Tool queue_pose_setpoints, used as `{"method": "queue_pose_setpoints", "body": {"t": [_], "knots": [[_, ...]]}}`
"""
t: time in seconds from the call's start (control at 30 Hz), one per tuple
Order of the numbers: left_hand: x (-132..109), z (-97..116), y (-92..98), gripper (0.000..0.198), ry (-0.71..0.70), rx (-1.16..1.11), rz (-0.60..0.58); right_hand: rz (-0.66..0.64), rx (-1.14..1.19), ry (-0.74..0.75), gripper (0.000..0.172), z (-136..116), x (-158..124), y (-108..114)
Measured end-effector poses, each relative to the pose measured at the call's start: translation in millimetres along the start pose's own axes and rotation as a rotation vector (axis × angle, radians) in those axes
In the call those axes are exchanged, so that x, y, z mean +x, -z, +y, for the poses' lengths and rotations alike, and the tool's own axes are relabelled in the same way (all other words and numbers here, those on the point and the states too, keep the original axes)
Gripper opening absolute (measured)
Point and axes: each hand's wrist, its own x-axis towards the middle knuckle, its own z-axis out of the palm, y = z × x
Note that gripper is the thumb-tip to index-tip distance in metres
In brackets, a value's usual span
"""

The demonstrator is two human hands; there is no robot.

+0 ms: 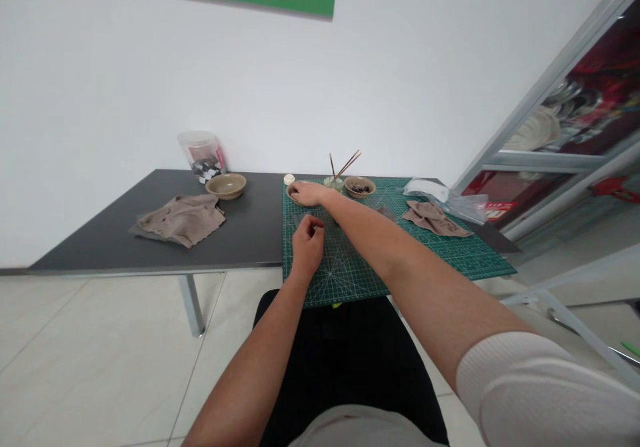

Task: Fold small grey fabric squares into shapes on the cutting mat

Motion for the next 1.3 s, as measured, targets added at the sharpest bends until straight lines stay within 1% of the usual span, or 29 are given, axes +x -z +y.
{"method": "queue_pose_setpoints", "body": {"t": [0.1, 0.17, 0.43, 0.57, 0.7, 0.83, 0.93, 1.07, 1.13, 1.3], "knots": [[-1.2, 1.4, 0.3, 0.012, -0.042, 0.039, 0.003, -0.002, 0.003, 0.032, 0.037, 1.9, 1.1, -2.8], [-1.2, 0.6, 0.1, 0.012, -0.032, 0.035, 0.012, -0.010, -0.004, 0.030, 0.038, 2.6, 1.2, -3.4], [0.2, -1.1, -0.4, 0.010, 0.020, 0.000, 0.019, -0.010, -0.006, -0.061, 0.042, -3.9, -1.3, 2.5], [0.5, -0.9, 0.1, 0.011, 0.042, -0.007, 0.016, 0.027, -0.003, -0.132, 0.042, -4.7, -1.8, 3.0], [0.4, -0.9, 0.9, 0.018, 0.063, -0.009, 0.012, 0.081, -0.018, -0.191, 0.045, -1.3, 0.0, 1.8], [0.9, -2.8, 0.9, 0.018, 0.062, 0.016, 0.014, 0.159, -0.008, -0.213, 0.044, 1.2, 1.9, 2.3], [1.8, -6.6, -1.0, 0.015, 0.049, 0.005, 0.040, 0.176, 0.016, -0.228, 0.043, 1.8, 2.7, 2.5], [3.4, -13.4, -5.2, 0.015, 0.045, -0.075, 0.099, 0.186, 0.033, -0.224, 0.042, 3.5, 3.6, 0.6], [3.8, -16.0, -6.5, 0.015, 0.048, -0.089, 0.091, 0.189, 0.041, -0.208, 0.041, 4.9, 4.3, -0.5], [4.1, -18.1, -6.3, 0.013, 0.038, -0.022, 0.084, 0.152, 0.049, -0.150, 0.036, 8.4, 8.1, -2.7]]}}
